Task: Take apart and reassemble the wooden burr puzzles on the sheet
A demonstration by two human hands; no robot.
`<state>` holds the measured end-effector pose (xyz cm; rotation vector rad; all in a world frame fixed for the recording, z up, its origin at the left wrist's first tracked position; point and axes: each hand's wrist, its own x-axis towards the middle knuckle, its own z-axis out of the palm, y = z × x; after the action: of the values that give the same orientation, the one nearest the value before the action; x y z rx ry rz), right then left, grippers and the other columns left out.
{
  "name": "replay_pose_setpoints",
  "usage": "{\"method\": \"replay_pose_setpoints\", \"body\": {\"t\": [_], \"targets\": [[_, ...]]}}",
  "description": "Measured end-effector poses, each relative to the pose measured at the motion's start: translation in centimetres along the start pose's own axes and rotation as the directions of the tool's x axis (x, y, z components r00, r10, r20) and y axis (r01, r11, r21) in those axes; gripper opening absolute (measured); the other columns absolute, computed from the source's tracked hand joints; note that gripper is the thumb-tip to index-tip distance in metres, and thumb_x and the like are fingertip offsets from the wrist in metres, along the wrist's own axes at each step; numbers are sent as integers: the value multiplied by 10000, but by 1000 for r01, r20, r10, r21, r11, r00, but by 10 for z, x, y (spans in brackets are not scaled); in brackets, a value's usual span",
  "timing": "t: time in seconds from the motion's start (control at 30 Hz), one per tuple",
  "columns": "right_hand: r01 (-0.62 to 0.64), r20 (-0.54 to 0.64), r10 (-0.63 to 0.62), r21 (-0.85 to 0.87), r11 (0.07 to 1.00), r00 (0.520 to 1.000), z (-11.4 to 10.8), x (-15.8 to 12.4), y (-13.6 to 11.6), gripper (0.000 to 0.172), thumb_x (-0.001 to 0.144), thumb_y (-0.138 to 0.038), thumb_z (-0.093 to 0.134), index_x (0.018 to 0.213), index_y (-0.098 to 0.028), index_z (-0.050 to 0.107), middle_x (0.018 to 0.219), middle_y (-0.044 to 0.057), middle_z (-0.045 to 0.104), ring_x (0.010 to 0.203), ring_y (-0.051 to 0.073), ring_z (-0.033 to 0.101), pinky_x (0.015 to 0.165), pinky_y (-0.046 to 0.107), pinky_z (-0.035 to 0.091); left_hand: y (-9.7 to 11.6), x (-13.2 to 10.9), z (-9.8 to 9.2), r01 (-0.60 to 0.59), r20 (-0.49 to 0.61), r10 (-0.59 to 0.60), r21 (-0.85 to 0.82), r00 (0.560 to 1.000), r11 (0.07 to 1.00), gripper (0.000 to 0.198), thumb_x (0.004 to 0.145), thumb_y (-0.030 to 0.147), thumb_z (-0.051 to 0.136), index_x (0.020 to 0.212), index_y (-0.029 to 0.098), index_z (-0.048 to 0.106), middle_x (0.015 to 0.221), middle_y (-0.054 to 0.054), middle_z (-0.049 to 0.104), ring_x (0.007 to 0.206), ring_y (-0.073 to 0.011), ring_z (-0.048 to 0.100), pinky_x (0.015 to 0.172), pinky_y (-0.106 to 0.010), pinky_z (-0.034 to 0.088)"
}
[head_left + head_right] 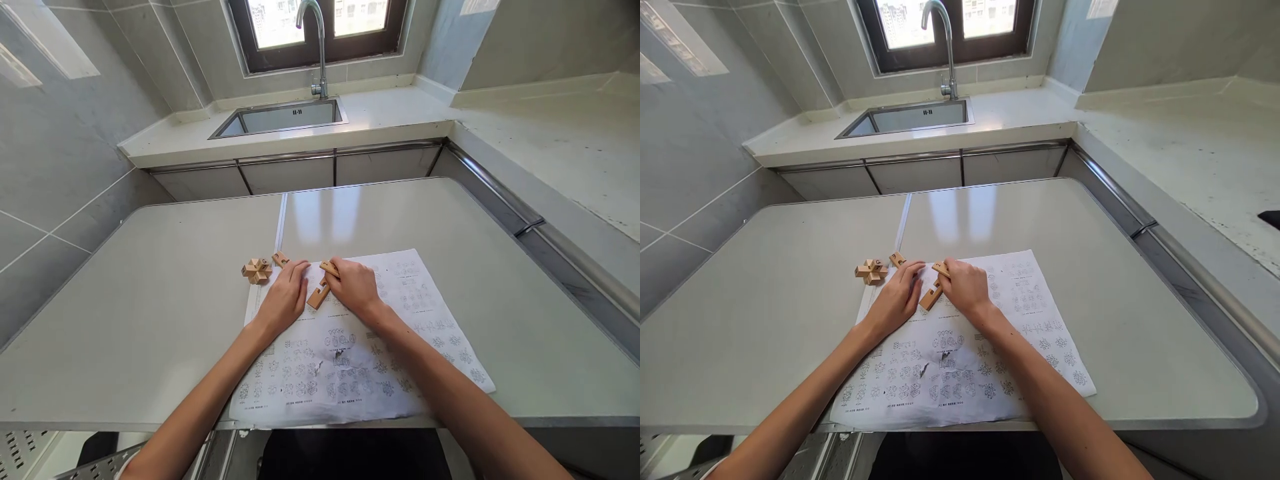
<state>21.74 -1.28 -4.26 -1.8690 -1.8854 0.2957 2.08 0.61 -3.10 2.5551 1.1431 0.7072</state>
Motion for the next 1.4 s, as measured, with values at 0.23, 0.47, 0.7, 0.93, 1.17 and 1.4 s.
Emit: {"method": "replay_pose_setpoints", "body": {"t": [0.23, 0.47, 0.7, 0.93, 1.17, 1.4], "targets": [[34, 45, -34, 0, 999, 998, -5, -2, -2, 136, 1034, -285, 538, 984, -223, 648, 975, 67, 737, 734, 191, 632, 607, 299, 236, 24, -34, -24, -27, -28, 24, -80, 999, 996, 226, 1020, 188, 497, 1208, 239, 613, 1186, -99, 691, 1028, -235, 681, 906, -388, 554], [19, -12, -18, 37, 999, 1000, -3, -2, 1, 183, 1054, -324, 518, 1070, -215, 664, 1108, 80, 667, 712, 166, 630, 598, 286, 292, 23, -35, -25, 257, -171, -212, 311, 962, 915, 306, 946, 417, 633, 1128, 186, 549, 1083, -129, 630, 967, -319, 631, 839, -468, 520], [55, -164, 6, 367, 929, 987, 0, 0, 2, 243, 1062, -434, 517, 977, -225, 608, 990, 43, 693, 738, 178, 629, 641, 285, 402, 24, -44, -28, 355, -10, -389, 430, 921, 830, 303, 1018, 468, 490, 866, 210, 539, 896, -102, 650, 835, -291, 613, 826, -471, 483], [142, -176, -71, 438, 887, 982, -1, -4, -3, 191, 1036, -363, 542, 907, -232, 593, 901, 26, 679, 706, 174, 596, 650, 293, 403, 21, -48, -36, 278, -173, -235, 292, 956, 915, 311, 1061, 412, 426, 884, 218, 593, 941, -104, 625, 889, -280, 585, 849, -444, 490], [148, -153, -88, 448, 881, 984, 3, -5, -3, 150, 1009, -270, 522, 870, -236, 565, 865, 24, 675, 700, 176, 585, 649, 287, 387, 4, -37, -56, 496, -421, -420, 86, 804, 864, 358, 1033, 476, 503, 936, 199, 708, 1424, -177, 476, 1439, -374, 377, 1107, -539, 417], [137, -133, -78, 530, 837, 988, 5, -4, -2, 128, 961, -239, 538, 833, -240, 545, 824, 23, 670, 696, 184, 567, 666, 300, 384, -19, -20, -64, 589, -241, -586, -68, 773, 805, 406, 984, 558, 534, 1041, 221, 752, 1217, -109, 655, 966, -259, 666, 843, -385, 530]]}}
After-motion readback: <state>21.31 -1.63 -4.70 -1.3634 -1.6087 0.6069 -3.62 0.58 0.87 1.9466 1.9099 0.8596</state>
